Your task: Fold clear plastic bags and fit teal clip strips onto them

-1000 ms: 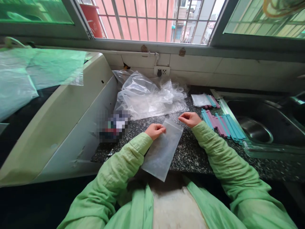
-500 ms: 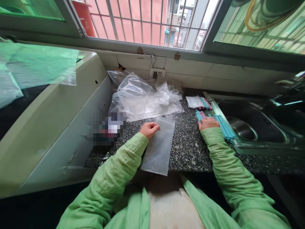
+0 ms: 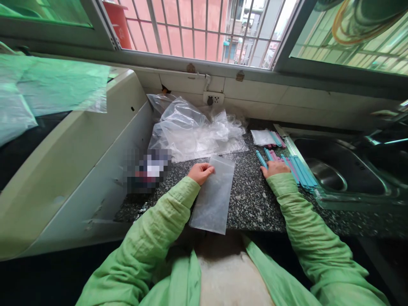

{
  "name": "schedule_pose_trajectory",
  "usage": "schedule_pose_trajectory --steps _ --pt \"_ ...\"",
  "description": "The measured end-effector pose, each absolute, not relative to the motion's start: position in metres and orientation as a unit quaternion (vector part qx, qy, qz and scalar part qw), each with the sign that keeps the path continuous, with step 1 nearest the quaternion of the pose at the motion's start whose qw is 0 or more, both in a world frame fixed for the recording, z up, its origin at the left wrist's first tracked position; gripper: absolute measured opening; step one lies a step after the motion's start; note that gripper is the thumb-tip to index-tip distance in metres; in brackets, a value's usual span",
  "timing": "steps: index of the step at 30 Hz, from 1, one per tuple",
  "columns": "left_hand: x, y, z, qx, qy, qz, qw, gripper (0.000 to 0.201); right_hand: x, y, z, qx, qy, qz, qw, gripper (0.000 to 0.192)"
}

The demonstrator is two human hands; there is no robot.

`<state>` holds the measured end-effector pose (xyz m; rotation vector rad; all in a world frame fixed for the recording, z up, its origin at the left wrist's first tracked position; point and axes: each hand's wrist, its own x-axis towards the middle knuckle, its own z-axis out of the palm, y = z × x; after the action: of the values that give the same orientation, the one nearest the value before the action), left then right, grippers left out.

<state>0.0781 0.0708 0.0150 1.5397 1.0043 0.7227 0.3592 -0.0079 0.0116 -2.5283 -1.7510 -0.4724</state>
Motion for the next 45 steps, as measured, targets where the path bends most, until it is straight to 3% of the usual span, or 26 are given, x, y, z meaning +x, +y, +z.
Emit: schedule_pose_trajectory --steps 4,8,12,16,27,45 --pt "0.078 0.071 0.016 0.651 0.418 0.305 0.555 0.021 0.354 -0.008 0.01 -0.809 -0.561 -0.172 0.04 0.022" --pt "0.077 0.071 0.017 0.652 0.415 0.299 0.56 0.021 0.343 -0.005 0.014 -0.719 -0.644 -0.201 0.169 0.021" --pt "0.077 0.071 0.017 0.657 0.402 0.279 0.574 0.023 0.321 -0.001 0.026 -0.574 -0.749 -0.126 0.305 0.019" --pt "0.078 0.07 0.018 0.649 0.396 0.26 0.595 0.021 0.294 0.006 0.035 -0.504 -0.781 -0.069 0.361 0.013" --pt "0.079 0.068 0.018 0.654 0.375 0.242 0.611 0.02 0.276 0.021 0.009 -0.474 -0.778 0.092 0.403 0.009" --pt "0.083 0.067 0.014 0.674 0.409 0.278 0.55 0.011 0.263 0.016 -0.001 -0.491 -0.772 -0.027 0.403 0.007"
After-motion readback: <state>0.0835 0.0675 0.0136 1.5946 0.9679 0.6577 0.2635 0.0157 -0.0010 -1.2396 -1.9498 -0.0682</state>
